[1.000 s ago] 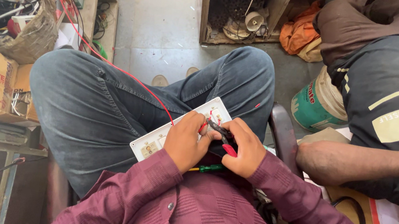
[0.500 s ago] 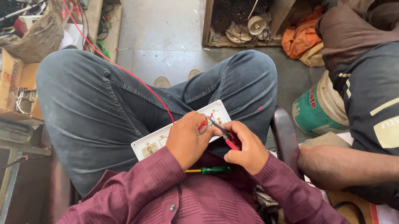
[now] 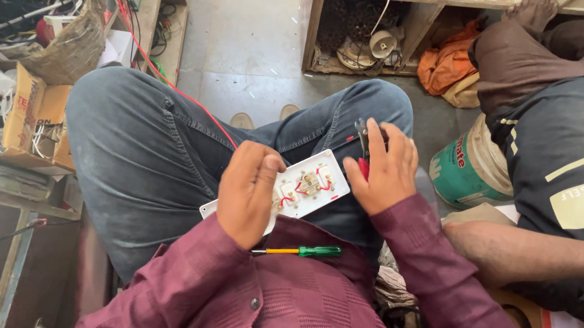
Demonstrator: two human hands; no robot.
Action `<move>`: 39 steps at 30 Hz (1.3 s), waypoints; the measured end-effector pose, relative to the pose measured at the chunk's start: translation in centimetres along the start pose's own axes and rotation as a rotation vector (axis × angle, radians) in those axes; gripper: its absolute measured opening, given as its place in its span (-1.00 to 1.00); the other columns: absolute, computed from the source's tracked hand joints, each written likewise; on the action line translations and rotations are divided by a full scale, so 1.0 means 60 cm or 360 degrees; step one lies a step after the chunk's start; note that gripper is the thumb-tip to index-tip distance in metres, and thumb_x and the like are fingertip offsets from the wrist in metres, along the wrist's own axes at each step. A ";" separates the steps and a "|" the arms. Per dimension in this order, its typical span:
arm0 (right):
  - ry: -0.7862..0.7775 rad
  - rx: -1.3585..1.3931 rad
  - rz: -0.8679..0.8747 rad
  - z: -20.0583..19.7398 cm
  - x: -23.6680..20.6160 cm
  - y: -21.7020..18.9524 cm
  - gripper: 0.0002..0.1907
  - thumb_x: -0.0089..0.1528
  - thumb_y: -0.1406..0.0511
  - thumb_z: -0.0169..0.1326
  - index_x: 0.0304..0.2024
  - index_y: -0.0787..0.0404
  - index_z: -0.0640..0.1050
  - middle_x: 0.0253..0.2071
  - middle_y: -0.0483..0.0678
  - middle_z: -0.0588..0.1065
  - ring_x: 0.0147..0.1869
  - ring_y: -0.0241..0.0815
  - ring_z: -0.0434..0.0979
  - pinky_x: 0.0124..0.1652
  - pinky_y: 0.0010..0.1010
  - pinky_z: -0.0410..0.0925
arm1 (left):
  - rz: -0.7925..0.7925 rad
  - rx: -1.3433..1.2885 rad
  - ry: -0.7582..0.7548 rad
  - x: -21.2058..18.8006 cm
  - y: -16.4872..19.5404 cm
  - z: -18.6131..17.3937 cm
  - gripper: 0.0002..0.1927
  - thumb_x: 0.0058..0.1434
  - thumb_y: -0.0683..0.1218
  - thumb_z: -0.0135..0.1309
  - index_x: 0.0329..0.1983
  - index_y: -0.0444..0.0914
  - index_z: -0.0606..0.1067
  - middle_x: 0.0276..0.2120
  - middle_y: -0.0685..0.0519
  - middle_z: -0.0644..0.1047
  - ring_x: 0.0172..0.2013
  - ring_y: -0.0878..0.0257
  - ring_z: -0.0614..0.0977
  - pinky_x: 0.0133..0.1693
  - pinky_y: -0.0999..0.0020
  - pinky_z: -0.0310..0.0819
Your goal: The person sits cross-legged and wires a white multi-socket electrical board. They use red wires, a screwdriver, and pliers to connect terminals, stripping wire ends and tightening screws. The board is held on the lap and manipulated throughout.
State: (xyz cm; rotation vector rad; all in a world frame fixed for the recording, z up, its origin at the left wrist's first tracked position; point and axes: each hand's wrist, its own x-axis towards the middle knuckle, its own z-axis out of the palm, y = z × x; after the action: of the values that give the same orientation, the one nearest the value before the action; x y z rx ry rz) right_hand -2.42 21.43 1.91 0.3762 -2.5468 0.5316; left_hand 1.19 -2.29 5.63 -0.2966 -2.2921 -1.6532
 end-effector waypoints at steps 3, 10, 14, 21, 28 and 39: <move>0.0070 -0.0034 -0.0023 -0.007 0.028 -0.010 -0.33 0.21 0.17 0.20 0.29 0.36 0.39 0.24 0.23 0.34 0.35 0.26 0.27 0.33 0.17 0.00 | 0.0067 -0.0183 -0.0149 0.008 0.022 -0.026 -0.73 0.47 -0.07 -0.07 -0.18 -0.30 0.59 -0.16 -0.05 0.55 -0.11 0.12 0.60 0.01 0.27 0.46; -0.0474 0.1709 -0.0337 -0.092 0.012 -0.096 -0.74 0.45 0.29 -0.05 0.10 0.29 0.52 0.08 0.08 0.52 0.29 0.05 0.50 0.44 -0.12 0.23 | 0.0538 -0.0486 -0.0574 0.026 0.070 -0.023 -0.75 0.32 -0.13 0.16 0.04 -0.22 0.64 0.33 -0.23 0.36 0.40 -0.06 0.32 0.45 0.02 -0.03; -0.0422 0.1495 -0.0284 -0.114 0.033 -0.106 -0.82 0.36 0.35 0.10 -0.02 0.27 0.60 -0.20 -0.01 0.54 -0.10 -0.08 0.59 0.03 -0.26 0.39 | 0.0391 -0.0595 -0.0463 0.026 0.065 -0.024 -0.77 0.30 -0.10 0.25 0.01 -0.18 0.66 0.31 -0.17 0.41 0.29 0.04 0.43 0.35 0.13 0.23; -0.0079 0.0527 -0.0409 -0.081 0.022 -0.079 -0.86 0.17 0.39 0.26 -0.20 0.26 0.65 -0.42 0.01 0.48 -0.31 0.02 0.51 -0.28 -0.24 0.36 | -0.0160 0.0350 -0.0386 0.021 0.012 0.000 -0.74 0.08 -0.05 0.37 -0.19 -0.24 0.65 -0.41 -0.06 0.59 -0.49 0.25 0.56 -0.38 0.38 0.44; -0.0418 0.0851 -0.0172 -0.017 0.010 -0.084 -0.91 0.22 0.35 0.19 -0.24 0.25 0.62 -0.35 0.01 0.56 -0.31 -0.05 0.59 -0.31 -0.31 0.41 | -0.0369 0.0030 -0.0671 0.024 -0.022 -0.020 -0.85 0.17 -0.10 0.23 -0.23 -0.24 0.64 -0.45 0.04 0.67 -0.48 0.30 0.67 -0.36 0.38 0.55; -0.0580 0.1034 -0.0112 0.008 -0.001 -0.106 -0.86 0.18 0.35 0.19 -0.21 0.25 0.61 -0.36 -0.02 0.55 -0.31 -0.13 0.59 -0.30 -0.36 0.41 | 0.0631 0.0743 -0.0662 0.007 -0.013 -0.066 -0.82 0.10 -0.23 0.12 -0.23 -0.23 0.62 -0.30 -0.01 0.61 -0.28 -0.01 0.63 -0.23 0.12 0.52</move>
State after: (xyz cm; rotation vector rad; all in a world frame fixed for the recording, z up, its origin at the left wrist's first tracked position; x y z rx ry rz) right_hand -0.31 15.59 3.38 0.8511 -2.6190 1.3735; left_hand 1.04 -6.31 6.24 -0.9788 -2.5983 -0.8938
